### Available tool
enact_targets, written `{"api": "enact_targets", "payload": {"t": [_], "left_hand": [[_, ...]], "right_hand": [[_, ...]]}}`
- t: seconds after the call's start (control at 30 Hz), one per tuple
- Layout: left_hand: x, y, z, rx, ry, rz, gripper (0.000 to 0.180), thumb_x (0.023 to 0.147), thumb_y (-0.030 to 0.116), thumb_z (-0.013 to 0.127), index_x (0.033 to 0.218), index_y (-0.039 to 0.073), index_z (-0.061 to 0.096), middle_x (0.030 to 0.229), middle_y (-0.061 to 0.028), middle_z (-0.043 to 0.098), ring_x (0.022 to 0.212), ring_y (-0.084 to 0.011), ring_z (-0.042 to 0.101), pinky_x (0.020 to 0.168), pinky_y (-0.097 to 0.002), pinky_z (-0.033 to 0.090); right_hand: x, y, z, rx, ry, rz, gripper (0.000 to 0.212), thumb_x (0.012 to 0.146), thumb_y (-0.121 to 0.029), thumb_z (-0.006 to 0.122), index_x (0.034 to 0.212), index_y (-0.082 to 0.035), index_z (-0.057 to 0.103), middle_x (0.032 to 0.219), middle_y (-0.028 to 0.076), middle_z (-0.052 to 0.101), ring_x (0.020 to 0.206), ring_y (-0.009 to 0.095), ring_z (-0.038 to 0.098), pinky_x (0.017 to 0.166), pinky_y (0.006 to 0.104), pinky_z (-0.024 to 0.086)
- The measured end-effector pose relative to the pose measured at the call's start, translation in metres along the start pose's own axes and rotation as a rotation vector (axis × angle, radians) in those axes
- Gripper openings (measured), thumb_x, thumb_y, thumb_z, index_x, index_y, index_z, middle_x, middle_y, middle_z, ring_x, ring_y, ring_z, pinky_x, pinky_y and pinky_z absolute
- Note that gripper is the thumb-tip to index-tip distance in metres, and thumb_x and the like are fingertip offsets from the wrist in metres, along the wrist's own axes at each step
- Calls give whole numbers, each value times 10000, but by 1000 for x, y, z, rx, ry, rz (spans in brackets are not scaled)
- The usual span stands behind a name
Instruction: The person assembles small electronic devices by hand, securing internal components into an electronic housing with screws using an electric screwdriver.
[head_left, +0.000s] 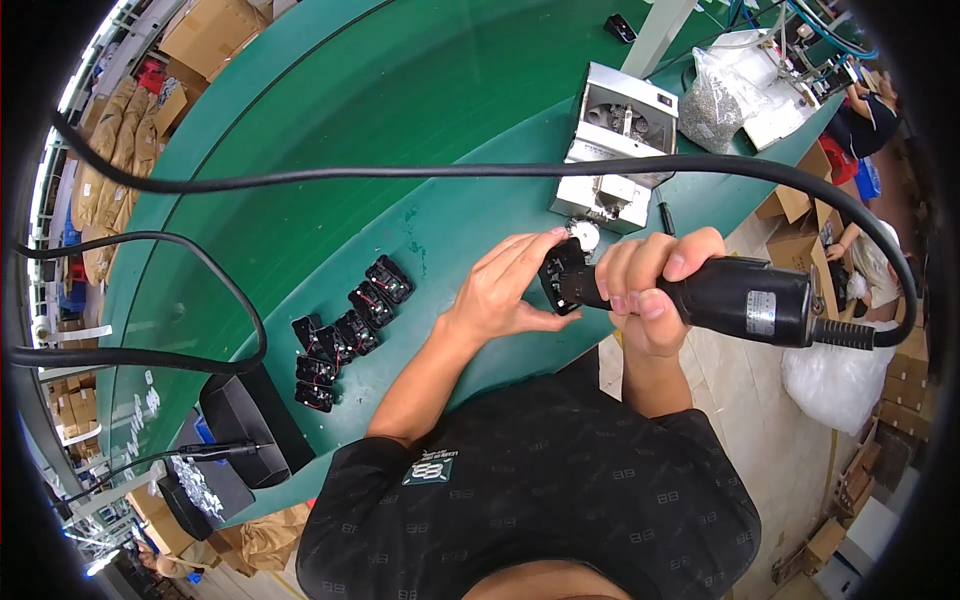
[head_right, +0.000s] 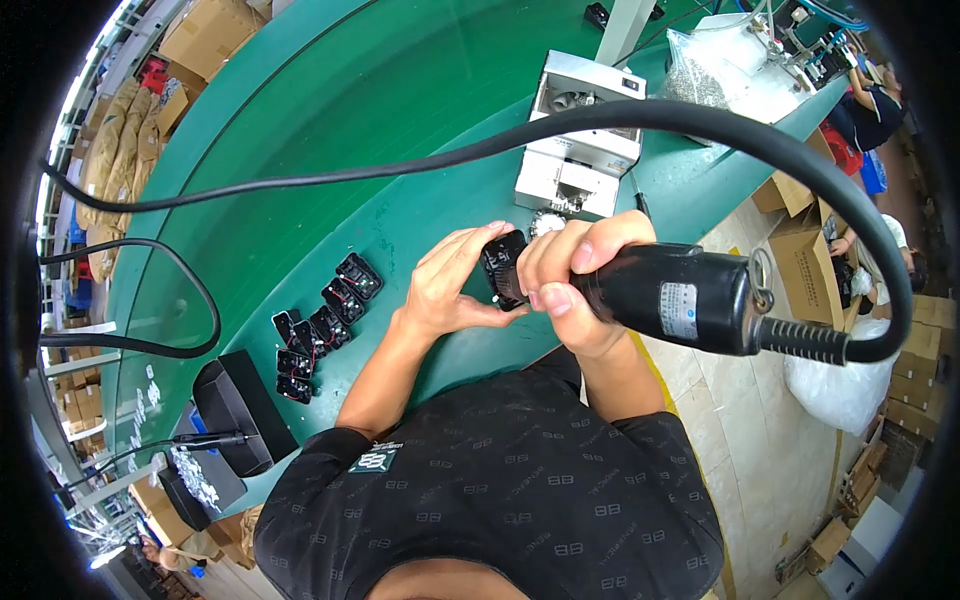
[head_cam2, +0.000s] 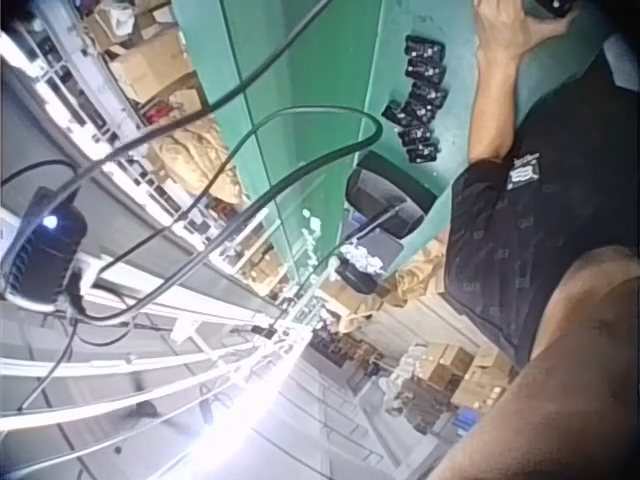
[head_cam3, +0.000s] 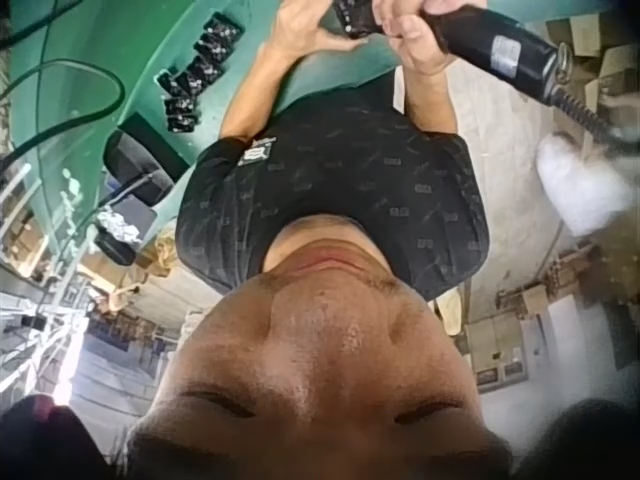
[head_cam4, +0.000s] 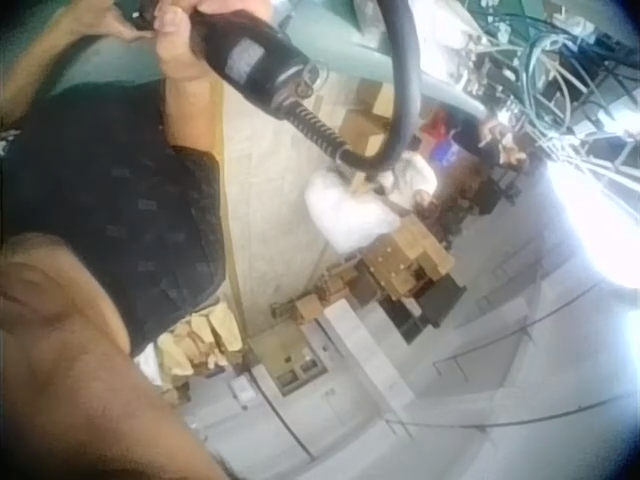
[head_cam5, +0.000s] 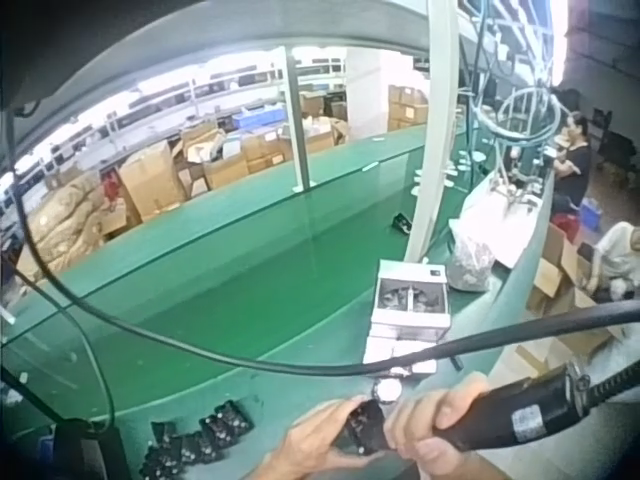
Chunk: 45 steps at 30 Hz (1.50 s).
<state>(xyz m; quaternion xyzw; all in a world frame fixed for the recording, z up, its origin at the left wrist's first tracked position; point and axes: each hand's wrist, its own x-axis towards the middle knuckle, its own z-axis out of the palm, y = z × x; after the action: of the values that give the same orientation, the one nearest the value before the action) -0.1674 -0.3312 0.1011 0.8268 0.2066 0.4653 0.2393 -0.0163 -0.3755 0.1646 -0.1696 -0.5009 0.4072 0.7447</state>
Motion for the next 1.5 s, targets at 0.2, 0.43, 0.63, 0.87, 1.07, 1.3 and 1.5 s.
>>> {"api": "enact_targets", "payload": {"t": [0.2,0.43,0.63,0.87,1.07,1.3,1.5], "left_hand": [[-24,-1,3,-94,-152,-238,776,560,204,850,1217,-5,495,1100,-166,600,976,-322,607,861,-370,497],[-84,-28,7,-96,-96,-536,827,588,310,866,1254,17,471,1162,-183,575,1057,-334,582,919,-390,476],[-83,-40,6,-132,-104,-595,864,573,353,871,1264,32,464,1180,-180,572,1068,-334,583,925,-391,475],[-81,-40,4,-132,-115,-625,829,598,332,852,1270,40,463,1199,-179,565,1092,-337,569,939,-397,465],[-79,-41,1,-164,-131,-672,836,590,345,854,1273,57,466,1199,-180,568,1086,-335,575,932,-395,470],[-83,-43,1,-208,-114,-650,839,589,361,850,1278,71,468,1140,-170,598,1008,-320,614,870,-391,499],[-85,-41,3,-217,-54,-663,863,575,372,863,1281,72,467,1107,-164,607,924,-280,629,816,-369,517]], "right_hand": [[-4,4,-11,67,94,15,396,820,-137,615,1119,-104,358,627,9,442,499,119,447,511,286,424],[26,17,-54,-340,393,-133,521,825,-61,577,1279,-9,328,660,46,497,525,132,473,541,302,451],[28,37,-72,-364,377,-181,455,823,-19,585,1229,1,380,685,63,548,553,142,521,566,308,485],[30,47,-74,-477,382,-115,440,822,-30,579,1220,-51,394,694,48,512,566,130,476,572,296,435],[34,51,-84,-438,180,-51,367,821,-52,612,1130,-52,413,676,51,503,540,135,469,549,298,437],[53,57,-90,-260,-75,239,376,764,30,631,1088,5,442,636,73,536,518,124,495,508,253,427],[63,57,-71,-424,188,310,331,766,61,599,1076,23,486,667,64,568,545,119,523,521,257,424]]}}
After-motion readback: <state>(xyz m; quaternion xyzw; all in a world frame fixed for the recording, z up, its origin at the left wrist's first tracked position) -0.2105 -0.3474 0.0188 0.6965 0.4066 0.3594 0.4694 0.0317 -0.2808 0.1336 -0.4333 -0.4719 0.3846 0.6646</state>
